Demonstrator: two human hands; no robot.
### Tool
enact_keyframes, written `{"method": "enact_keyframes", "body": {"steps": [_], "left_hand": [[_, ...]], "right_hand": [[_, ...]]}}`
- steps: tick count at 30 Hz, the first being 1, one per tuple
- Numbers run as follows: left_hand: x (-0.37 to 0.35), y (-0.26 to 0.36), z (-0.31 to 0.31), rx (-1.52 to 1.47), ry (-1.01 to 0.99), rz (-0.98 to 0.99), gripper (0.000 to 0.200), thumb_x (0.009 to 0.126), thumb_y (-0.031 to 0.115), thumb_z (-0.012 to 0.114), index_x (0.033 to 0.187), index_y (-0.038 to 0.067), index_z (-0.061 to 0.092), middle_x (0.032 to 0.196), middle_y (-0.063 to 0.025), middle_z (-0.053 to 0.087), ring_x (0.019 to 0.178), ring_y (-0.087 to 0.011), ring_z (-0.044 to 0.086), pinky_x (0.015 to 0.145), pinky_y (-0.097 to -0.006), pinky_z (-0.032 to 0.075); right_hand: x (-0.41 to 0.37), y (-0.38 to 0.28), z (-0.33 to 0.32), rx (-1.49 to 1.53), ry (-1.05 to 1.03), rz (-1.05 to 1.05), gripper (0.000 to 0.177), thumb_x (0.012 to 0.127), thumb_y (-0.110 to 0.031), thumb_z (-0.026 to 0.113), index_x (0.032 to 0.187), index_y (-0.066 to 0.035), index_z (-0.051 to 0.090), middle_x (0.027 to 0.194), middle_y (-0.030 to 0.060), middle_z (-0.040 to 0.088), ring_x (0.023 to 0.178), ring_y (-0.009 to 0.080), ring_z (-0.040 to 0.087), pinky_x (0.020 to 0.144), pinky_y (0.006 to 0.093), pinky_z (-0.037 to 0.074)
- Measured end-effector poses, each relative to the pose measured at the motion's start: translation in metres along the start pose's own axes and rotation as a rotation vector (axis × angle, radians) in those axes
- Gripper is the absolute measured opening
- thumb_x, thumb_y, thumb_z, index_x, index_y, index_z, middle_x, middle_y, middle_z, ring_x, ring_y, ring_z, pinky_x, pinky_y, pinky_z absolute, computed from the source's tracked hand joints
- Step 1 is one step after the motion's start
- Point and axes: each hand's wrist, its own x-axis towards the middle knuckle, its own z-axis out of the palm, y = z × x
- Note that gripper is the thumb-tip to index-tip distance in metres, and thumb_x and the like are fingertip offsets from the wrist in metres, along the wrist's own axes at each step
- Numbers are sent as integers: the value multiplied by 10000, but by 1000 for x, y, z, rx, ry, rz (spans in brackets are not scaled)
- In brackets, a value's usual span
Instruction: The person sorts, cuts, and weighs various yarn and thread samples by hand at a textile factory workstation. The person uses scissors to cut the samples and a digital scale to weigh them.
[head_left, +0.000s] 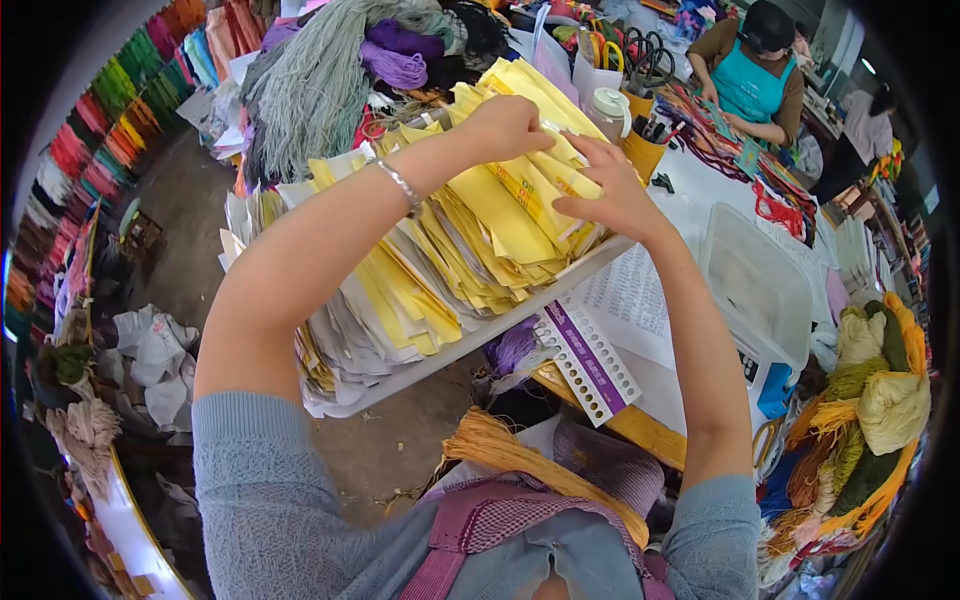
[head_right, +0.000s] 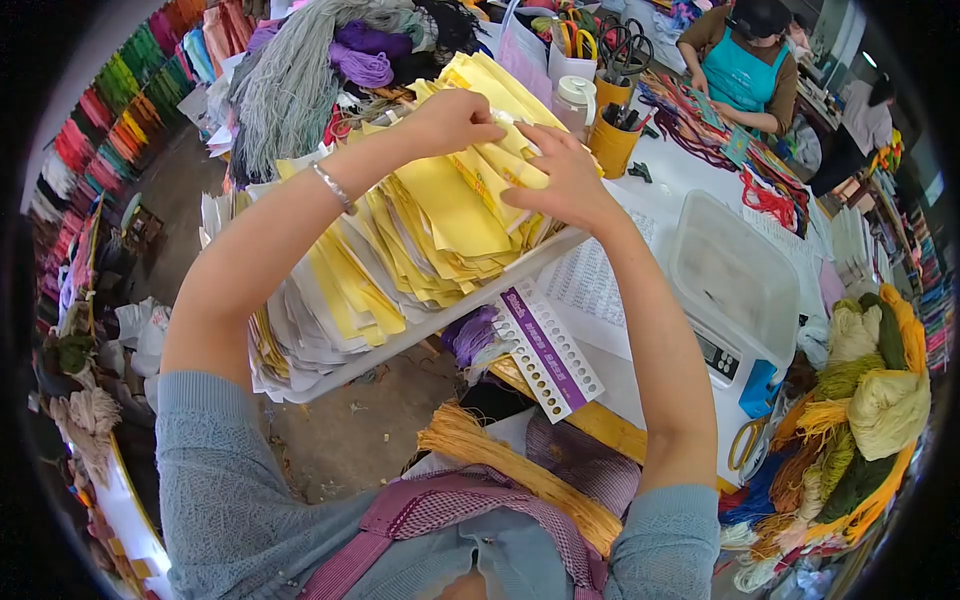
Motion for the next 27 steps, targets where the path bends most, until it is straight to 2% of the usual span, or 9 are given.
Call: {"method": "enact_keyframes", "body": {"steps": [5, 7, 9, 12, 14, 15, 19, 25, 27], "left_hand": [[2, 4, 4, -199, 62, -50, 297, 830, 304, 681, 819, 10, 640, 732, -127, 654, 641, -231, 623, 612, -343, 496], [-6, 2, 1, 30, 651, 343, 230, 828, 256, 670, 849, 28, 647, 743, -131, 657, 646, -249, 626, 613, -348, 499], [-18, 5, -10, -3, 605, 225, 201, 811, 269, 625, 830, 75, 674, 804, -145, 680, 766, -305, 646, 739, -391, 512], [-37, 3, -29, -11, 173, -33, 195, 753, 240, 618, 781, 59, 685, 663, -75, 671, 647, -274, 652, 660, -384, 526], [-49, 2, -41, -78, -331, -191, 200, 730, 225, 641, 824, 59, 701, 731, -92, 691, 683, -262, 665, 671, -367, 529], [-58, -2, -45, -125, -430, -66, 210, 716, 152, 650, 900, 80, 722, 830, -109, 702, 676, -252, 667, 663, -359, 534], [-77, -8, -53, 96, -442, 160, 319, 698, 73, 644, 999, 133, 728, 953, -115, 695, 771, -240, 669, 715, -344, 531], [-68, -8, -62, 169, -724, -107, 417, 696, 57, 658, 1083, 203, 714, 1027, -83, 686, 959, -225, 635, 807, -336, 502], [-70, -17, -62, 123, -617, 260, 379, 684, 71, 692, 1038, 201, 732, 970, -83, 697, 845, -218, 657, 739, -341, 512]], "right_hand": [[1, 1, 4, 180, 87, 111, 675, 698, -336, 666, 1309, -86, 529, 1428, 117, 412, 1313, 303, 346, 1097, 397, 266], [2, 3, 3, 170, 55, 82, 768, 698, -314, 668, 1399, -122, 419, 1410, 122, 426, 1297, 303, 362, 1096, 395, 271], [0, 5, 4, 176, 64, 71, 741, 701, -309, 661, 1382, -115, 441, 1415, 116, 424, 1295, 302, 362, 1097, 393, 269], [1, 7, 4, 168, 67, 16, 669, 709, -297, 646, 1331, -97, 498, 1422, 98, 423, 1295, 297, 358, 1100, 390, 267], [1, 8, 4, 159, 68, -19, 626, 714, -290, 639, 1296, -86, 532, 1426, 85, 424, 1297, 294, 355, 1101, 389, 266], [1, 10, 6, 161, 78, -3, 578, 716, -286, 634, 1249, -72, 566, 1428, 73, 425, 1300, 292, 351, 1102, 387, 265], [1, 7, 7, 154, 92, -1, 486, 720, -280, 630, 1145, -43, 626, 1429, 58, 428, 1303, 286, 348, 1102, 381, 267], [1, 5, 9, 164, 106, 22, 481, 720, -286, 634, 1134, -40, 633, 1428, 55, 430, 1303, 284, 349, 1101, 380, 267], [1, 5, 6, 146, 92, 9, 484, 721, -287, 635, 1137, -40, 633, 1427, 57, 432, 1302, 283, 350, 1101, 379, 267]]}}
